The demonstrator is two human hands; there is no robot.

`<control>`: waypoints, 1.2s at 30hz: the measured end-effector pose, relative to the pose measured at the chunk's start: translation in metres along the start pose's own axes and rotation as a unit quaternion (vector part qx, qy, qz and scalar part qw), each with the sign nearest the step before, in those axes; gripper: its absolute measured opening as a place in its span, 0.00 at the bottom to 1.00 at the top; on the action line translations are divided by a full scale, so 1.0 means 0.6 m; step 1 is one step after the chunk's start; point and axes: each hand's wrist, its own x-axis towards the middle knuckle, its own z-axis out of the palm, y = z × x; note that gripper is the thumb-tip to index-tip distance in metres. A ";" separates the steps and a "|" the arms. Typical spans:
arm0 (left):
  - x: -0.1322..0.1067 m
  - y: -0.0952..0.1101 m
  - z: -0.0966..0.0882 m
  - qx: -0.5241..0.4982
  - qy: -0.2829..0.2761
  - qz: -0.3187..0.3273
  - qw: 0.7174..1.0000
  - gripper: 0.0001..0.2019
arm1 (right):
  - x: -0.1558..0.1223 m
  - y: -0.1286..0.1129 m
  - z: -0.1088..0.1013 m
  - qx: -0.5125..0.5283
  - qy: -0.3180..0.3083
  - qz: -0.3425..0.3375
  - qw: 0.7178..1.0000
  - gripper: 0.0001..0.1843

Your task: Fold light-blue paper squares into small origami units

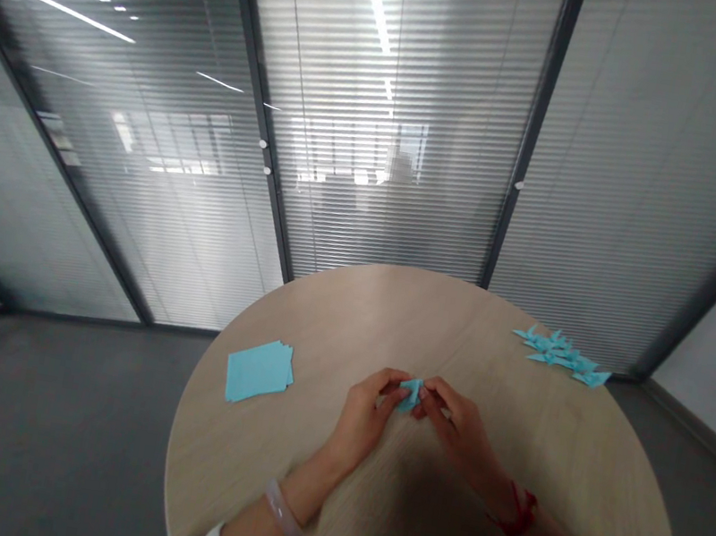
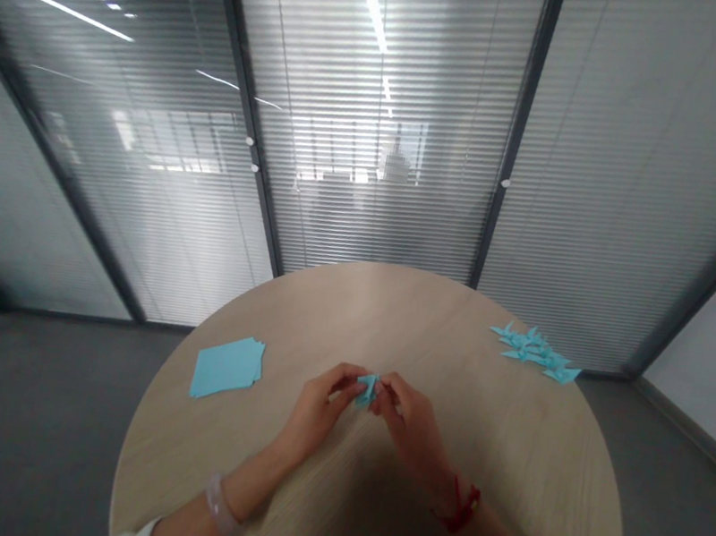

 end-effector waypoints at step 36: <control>0.006 -0.008 -0.003 -0.057 -0.011 -0.020 0.998 0.09 | 0.011 0.014 -0.007 0.139 0.002 0.070 0.988 0.14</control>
